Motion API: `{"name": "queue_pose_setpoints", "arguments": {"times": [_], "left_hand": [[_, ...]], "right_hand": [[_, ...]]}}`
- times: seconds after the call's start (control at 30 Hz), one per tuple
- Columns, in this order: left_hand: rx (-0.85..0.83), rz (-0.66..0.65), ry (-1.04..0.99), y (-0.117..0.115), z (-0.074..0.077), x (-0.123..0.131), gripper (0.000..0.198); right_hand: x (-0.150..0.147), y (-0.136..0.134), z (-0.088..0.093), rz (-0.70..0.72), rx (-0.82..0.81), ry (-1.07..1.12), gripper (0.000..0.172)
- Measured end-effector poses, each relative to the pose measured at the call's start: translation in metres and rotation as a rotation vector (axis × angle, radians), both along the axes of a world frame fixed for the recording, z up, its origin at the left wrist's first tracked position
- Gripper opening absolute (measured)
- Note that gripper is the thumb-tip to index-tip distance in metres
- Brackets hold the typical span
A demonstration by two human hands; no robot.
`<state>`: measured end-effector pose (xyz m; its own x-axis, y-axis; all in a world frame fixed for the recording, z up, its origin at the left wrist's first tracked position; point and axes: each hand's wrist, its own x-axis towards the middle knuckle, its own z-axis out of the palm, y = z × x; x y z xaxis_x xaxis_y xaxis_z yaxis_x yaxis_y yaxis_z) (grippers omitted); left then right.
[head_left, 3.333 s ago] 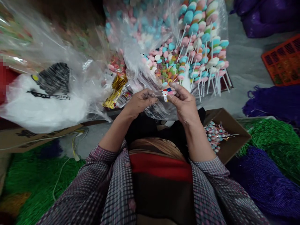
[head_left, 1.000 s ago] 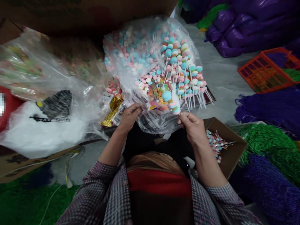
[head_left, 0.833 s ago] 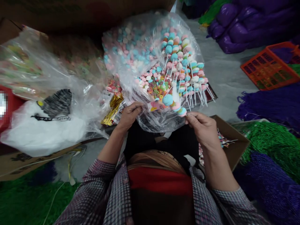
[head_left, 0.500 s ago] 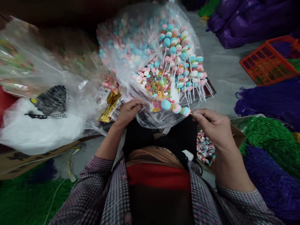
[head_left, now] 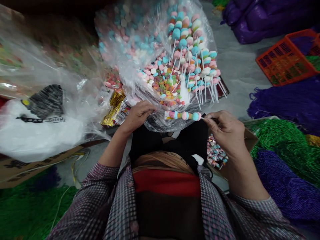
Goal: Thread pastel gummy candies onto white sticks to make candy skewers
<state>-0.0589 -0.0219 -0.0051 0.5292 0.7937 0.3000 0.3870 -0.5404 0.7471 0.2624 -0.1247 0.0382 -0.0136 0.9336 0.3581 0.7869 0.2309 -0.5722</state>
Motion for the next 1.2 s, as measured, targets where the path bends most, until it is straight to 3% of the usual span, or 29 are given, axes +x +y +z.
{"name": "queue_pose_setpoints", "arguments": {"times": [0.3, 0.47, 0.57, 0.67, 0.73, 0.8, 0.9, 1.1, 1.2], "left_hand": [[0.117, -0.014, 0.166, -0.009, 0.015, 0.001, 0.029], [0.027, -0.029, 0.103, -0.019, 0.03, 0.008, 0.025], [-0.211, -0.018, -0.111, -0.022, 0.037, 0.012, 0.023], [-0.605, -0.096, -0.4, -0.021, 0.041, 0.018, 0.029], [-0.802, -0.171, -0.565, -0.019, 0.043, 0.025, 0.043], [-0.88, -0.194, -0.683, -0.017, 0.043, 0.035, 0.063], [-0.831, -0.132, -0.797, -0.013, 0.041, 0.048, 0.076], [-0.708, -0.08, -0.836, 0.0, 0.04, 0.068, 0.044], [-0.693, 0.038, -0.867, 0.002, 0.045, 0.081, 0.045]], "right_hand": [[0.0, -0.001, -0.025, -0.001, -0.049, 0.236, 0.006], [-0.002, -0.002, -0.033, 0.003, -0.022, 0.254, 0.007], [-0.004, -0.003, -0.038, 0.038, -0.035, 0.292, 0.008], [-0.009, -0.004, -0.043, 0.062, -0.053, 0.395, 0.004], [-0.014, -0.005, -0.046, 0.057, -0.058, 0.473, 0.005], [-0.021, -0.006, -0.048, 0.048, -0.069, 0.528, 0.006], [-0.031, -0.007, -0.05, 0.0, -0.082, 0.598, 0.008], [-0.041, -0.01, -0.048, -0.069, -0.072, 0.657, 0.011], [-0.047, -0.012, -0.046, -0.099, -0.011, 0.609, 0.011]]}}
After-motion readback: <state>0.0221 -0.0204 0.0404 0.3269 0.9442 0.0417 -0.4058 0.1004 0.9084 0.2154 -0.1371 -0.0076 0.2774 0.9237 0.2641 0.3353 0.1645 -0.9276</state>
